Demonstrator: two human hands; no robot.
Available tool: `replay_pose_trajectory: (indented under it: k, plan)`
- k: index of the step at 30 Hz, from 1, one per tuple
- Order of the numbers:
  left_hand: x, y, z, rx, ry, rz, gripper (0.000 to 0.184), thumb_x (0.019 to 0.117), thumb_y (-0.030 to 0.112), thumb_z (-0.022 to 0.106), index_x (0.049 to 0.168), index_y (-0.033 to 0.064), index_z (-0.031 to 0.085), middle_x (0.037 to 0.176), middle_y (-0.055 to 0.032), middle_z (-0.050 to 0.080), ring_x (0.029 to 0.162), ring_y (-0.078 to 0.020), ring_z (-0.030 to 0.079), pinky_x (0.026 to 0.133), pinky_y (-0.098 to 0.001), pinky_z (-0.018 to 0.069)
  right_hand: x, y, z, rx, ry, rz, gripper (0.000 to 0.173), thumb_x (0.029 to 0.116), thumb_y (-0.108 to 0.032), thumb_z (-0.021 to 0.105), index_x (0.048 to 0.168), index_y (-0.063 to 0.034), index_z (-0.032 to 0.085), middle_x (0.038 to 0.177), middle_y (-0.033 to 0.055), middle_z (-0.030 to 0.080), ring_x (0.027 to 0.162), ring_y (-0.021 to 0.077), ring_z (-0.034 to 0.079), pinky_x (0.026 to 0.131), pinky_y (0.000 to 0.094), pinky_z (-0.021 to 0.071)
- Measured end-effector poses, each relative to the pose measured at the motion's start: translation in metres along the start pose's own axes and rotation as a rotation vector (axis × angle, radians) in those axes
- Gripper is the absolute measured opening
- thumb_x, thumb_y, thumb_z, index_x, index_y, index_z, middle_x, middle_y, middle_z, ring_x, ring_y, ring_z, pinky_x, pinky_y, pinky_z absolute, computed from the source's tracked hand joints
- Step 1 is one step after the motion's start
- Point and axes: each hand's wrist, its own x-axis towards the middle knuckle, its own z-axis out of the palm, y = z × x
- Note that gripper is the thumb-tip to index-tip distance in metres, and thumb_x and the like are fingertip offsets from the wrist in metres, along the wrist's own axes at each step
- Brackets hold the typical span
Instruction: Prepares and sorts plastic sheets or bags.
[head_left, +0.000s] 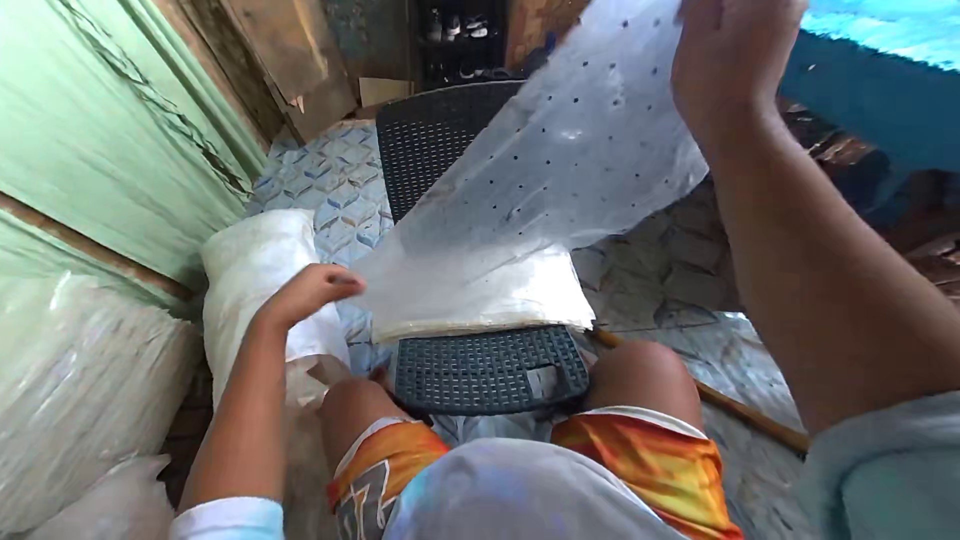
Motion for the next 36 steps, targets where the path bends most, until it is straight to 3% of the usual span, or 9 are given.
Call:
replay_pose_trajectory:
  k: [2,4,7,10,18,24,27,32,36]
  plan:
    - [-0.004,-0.035,0.007,-0.537,0.304,-0.082,0.028,0.1049,0.017,0.055,0.129,0.0028,0.054,0.123,-0.0092,0.062,0.109,-0.0185,0.062,0.094,-0.0414,0.0539,-0.022,0.034,0.026,-0.014,-0.118,0.243,0.051,0.1109,-0.035,0.035,0.124,0.0085,0.058,0.121,0.0327,0.062,0.115,0.0462,0.062,0.099,0.0630,0.0461]
    - [0.003,-0.045,0.031,-0.850,0.314,-0.082,0.051,0.1082,0.034,0.045,0.156,0.0192,0.033,0.151,-0.0053,0.048,0.130,-0.0226,0.055,0.102,-0.0497,0.0515,-0.056,0.059,0.060,0.006,-0.263,0.445,0.051,0.1119,-0.030,0.034,0.130,0.0131,0.053,0.130,0.0389,0.056,0.125,0.0531,0.055,0.104,0.0680,0.0417]
    - [0.033,-0.048,0.076,-0.543,0.470,-0.249,0.033,0.1083,0.023,0.052,0.129,-0.0003,0.059,0.110,-0.0127,0.070,0.092,-0.0198,0.069,0.084,-0.0398,0.0581,-0.115,0.097,0.111,0.054,-0.492,0.606,0.040,0.1103,-0.022,0.041,0.129,0.0103,0.056,0.126,0.0387,0.058,0.120,0.0548,0.056,0.099,0.0723,0.0424]
    - [0.060,-0.081,0.093,0.092,0.525,-0.320,0.050,0.1106,0.040,0.042,0.110,-0.0037,0.067,0.089,-0.0221,0.068,0.081,-0.0369,0.068,0.078,-0.0593,0.0542,-0.173,0.132,0.148,-0.075,-0.583,0.642,0.030,0.1096,-0.019,0.043,0.125,0.0004,0.059,0.112,0.0366,0.064,0.106,0.0587,0.062,0.083,0.0776,0.0459]
    - [0.126,-0.168,0.159,0.235,0.207,-0.625,0.054,0.1130,0.038,0.028,0.134,-0.0033,0.056,0.123,-0.0302,0.064,0.118,-0.0434,0.063,0.100,-0.0613,0.0483,-0.248,0.198,0.224,-0.248,-0.725,0.852,0.051,0.1120,-0.042,0.032,0.130,-0.0042,0.060,0.118,0.0304,0.067,0.114,0.0501,0.064,0.091,0.0694,0.0485]
    - [0.117,-0.170,0.149,0.015,0.240,-0.749,0.070,0.1109,0.051,0.025,0.125,-0.0063,0.063,0.118,-0.0295,0.066,0.112,-0.0415,0.064,0.098,-0.0593,0.0484,-0.244,0.204,0.212,-0.180,-0.663,1.023,0.073,0.1074,-0.060,0.030,0.122,0.0034,0.064,0.119,0.0335,0.064,0.116,0.0508,0.061,0.094,0.0707,0.0439]
    - [0.118,-0.161,0.156,0.077,0.232,-0.746,0.056,0.1125,0.040,0.032,0.124,-0.0048,0.062,0.118,-0.0279,0.066,0.113,-0.0404,0.064,0.099,-0.0591,0.0476,-0.246,0.190,0.215,-0.229,-0.657,0.975,0.061,0.1105,-0.049,0.033,0.116,0.0035,0.063,0.110,0.0331,0.066,0.108,0.0518,0.063,0.088,0.0709,0.0463]
    - [0.125,-0.176,0.192,0.215,0.259,-0.778,0.051,0.1128,0.037,0.031,0.132,-0.0001,0.059,0.125,-0.0264,0.066,0.121,-0.0409,0.063,0.101,-0.0588,0.0485,-0.272,0.195,0.241,-0.292,-0.706,0.965,0.058,0.1111,-0.048,0.029,0.123,-0.0027,0.063,0.115,0.0300,0.068,0.111,0.0502,0.065,0.087,0.0694,0.0490]
    - [0.089,-0.181,0.134,-0.062,0.321,-0.642,0.056,0.1110,0.041,0.039,0.147,-0.0021,0.044,0.129,-0.0327,0.060,0.117,-0.0446,0.062,0.101,-0.0598,0.0479,-0.256,0.221,0.199,-0.069,-0.517,1.045,0.066,0.1106,-0.049,0.030,0.134,0.0069,0.055,0.128,0.0345,0.059,0.121,0.0487,0.058,0.101,0.0661,0.0440]
